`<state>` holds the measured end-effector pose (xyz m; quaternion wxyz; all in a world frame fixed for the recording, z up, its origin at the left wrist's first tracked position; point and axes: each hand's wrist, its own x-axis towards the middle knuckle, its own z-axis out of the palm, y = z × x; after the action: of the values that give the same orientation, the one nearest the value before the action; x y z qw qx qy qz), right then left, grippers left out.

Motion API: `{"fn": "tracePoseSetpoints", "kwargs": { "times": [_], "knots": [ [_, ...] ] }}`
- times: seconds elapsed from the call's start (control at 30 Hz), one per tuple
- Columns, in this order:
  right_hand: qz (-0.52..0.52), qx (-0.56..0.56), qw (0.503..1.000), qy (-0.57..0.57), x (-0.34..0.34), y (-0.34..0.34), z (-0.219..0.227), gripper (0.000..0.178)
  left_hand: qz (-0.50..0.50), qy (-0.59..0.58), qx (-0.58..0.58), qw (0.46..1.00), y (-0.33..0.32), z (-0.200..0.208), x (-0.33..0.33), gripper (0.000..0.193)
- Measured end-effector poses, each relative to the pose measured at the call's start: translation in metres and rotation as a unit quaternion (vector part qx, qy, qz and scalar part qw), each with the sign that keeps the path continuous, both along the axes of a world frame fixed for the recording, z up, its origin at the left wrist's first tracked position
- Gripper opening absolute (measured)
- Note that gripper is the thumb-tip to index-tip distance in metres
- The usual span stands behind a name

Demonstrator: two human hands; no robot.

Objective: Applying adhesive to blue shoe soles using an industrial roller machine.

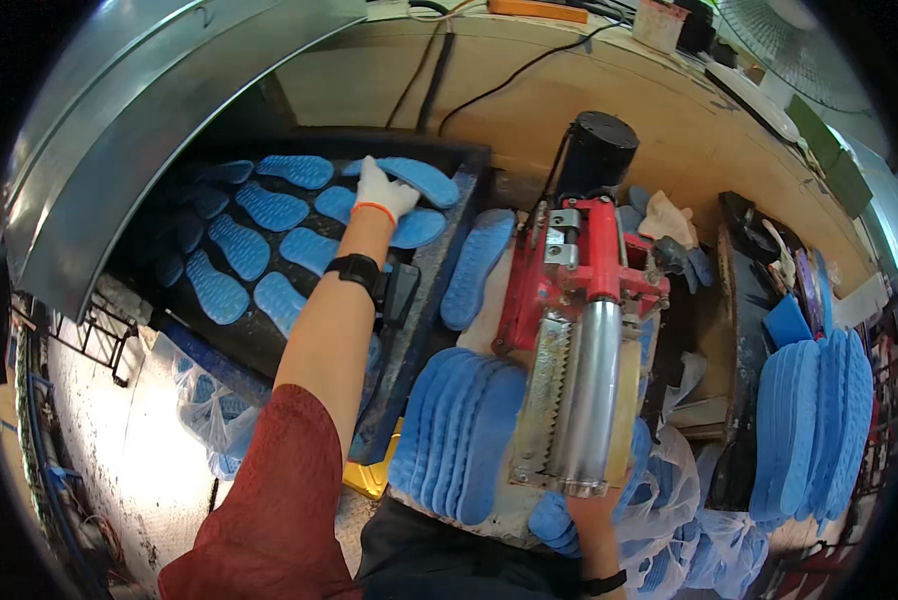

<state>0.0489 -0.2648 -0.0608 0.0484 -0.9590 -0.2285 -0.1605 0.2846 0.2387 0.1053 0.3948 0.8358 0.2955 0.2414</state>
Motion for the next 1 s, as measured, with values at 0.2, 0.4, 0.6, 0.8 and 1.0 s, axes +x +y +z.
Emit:
{"fn": "tracePoseSetpoints", "kwargs": {
  "times": [0.2,0.4,0.6,0.8,1.0],
  "knots": [
    [0.035,0.038,0.999,0.001,-0.002,-0.011,-0.017,0.056,-0.061,0.081,0.025,0.995,0.018,0.008,0.017,0.074],
    [-0.010,0.077,0.997,-0.001,0.004,0.014,0.027,0.044,-0.222,-0.237,-0.395,0.859,-0.092,0.037,-0.079,0.050],
    [-0.011,0.293,0.956,0.030,0.000,0.015,0.063,0.057,-0.106,-0.007,0.192,0.976,-0.211,-0.059,-0.217,0.078],
    [-0.265,0.305,0.914,0.048,-0.010,-0.029,0.043,0.091,-0.119,0.182,0.139,0.966,-0.196,-0.109,-0.235,0.102],
    [-0.268,0.389,0.871,0.136,-0.011,-0.019,0.042,0.101,-0.119,0.240,0.110,0.957,-0.212,-0.069,-0.237,0.103]
  ]
}}
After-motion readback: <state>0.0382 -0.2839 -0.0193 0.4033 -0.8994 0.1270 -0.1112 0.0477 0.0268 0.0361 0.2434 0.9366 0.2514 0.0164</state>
